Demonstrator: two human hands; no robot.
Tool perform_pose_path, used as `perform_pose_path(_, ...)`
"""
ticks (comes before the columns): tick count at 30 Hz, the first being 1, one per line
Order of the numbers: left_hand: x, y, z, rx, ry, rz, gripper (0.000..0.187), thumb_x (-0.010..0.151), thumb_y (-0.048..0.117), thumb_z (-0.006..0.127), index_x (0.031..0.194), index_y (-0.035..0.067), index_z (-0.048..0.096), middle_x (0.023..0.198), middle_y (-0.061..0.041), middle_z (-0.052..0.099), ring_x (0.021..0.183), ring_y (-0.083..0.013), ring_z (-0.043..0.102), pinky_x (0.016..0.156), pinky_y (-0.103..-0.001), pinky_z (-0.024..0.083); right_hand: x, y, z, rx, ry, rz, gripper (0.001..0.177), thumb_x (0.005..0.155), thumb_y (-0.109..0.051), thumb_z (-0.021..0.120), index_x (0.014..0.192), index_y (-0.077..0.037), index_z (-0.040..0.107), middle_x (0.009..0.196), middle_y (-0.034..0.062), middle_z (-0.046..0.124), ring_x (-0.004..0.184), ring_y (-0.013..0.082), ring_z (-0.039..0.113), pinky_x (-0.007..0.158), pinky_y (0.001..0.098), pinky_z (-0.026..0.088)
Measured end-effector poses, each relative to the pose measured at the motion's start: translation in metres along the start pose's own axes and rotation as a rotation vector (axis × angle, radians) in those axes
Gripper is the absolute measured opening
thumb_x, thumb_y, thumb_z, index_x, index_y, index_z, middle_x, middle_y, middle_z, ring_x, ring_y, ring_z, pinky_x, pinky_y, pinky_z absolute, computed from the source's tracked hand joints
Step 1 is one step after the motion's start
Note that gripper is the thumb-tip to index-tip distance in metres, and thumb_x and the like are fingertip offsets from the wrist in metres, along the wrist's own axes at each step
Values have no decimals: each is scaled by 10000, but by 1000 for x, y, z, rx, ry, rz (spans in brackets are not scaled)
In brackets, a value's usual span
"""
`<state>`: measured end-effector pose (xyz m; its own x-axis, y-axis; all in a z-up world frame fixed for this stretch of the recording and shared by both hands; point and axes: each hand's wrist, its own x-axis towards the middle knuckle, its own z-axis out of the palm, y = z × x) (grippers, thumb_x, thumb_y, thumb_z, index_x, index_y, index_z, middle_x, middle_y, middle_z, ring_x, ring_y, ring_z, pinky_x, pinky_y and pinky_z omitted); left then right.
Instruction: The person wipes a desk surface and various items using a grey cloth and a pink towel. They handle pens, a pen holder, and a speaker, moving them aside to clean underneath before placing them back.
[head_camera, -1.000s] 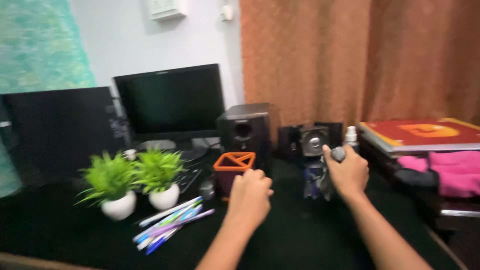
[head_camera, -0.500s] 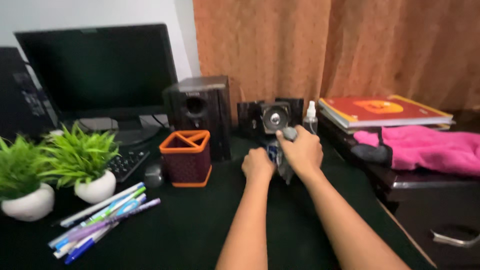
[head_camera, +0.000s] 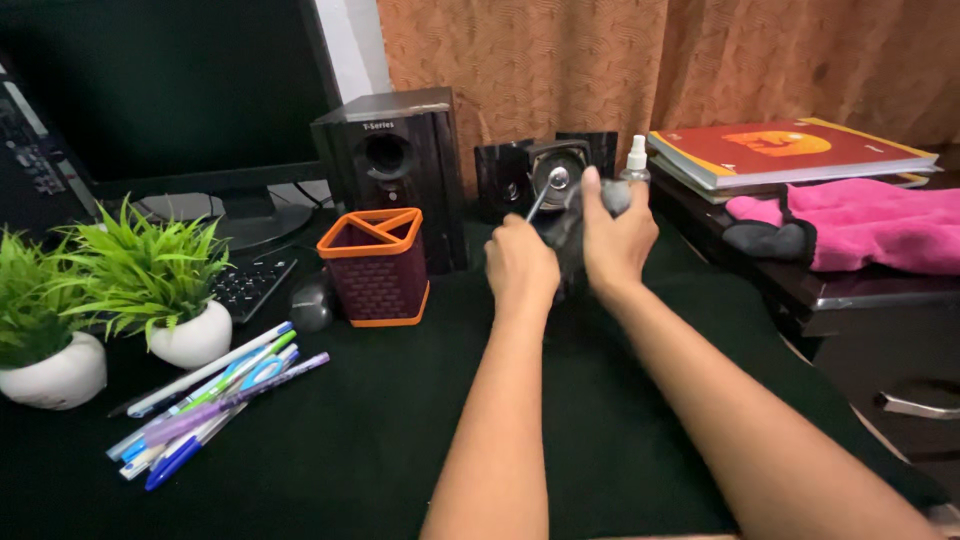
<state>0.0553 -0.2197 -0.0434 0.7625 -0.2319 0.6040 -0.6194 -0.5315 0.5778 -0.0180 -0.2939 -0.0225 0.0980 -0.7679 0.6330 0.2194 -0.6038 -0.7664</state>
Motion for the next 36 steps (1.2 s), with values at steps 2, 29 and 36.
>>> perform_pose_path(2,12,8,14,-359,-89,48,286,888,135,602,1127,4,689,1098,-292,706,1082,-437,679,918,-465,543,6,12,11,142,-115,-167,578,963,-399,794,1298,2,547,1082,184,660,999,340,667,872,481,523)
perform_pose_path(29,23,-14,45,-1014,-440,-377,367,961,348,562,929,4,686,776,-114,716,754,-253,635,647,-433,476,14,8,7,627,-363,456,401,888,-468,709,1054,-104,687,974,62,716,861,203,660,751,415,530)
perform_pose_path(36,32,-62,43,-1567,-243,-627,612,1014,331,523,1565,422,271,1348,-143,607,1055,-331,678,833,-478,575,-57,-52,11,267,-666,248,451,882,-381,638,1249,-133,720,1128,69,759,1047,156,677,927,308,512)
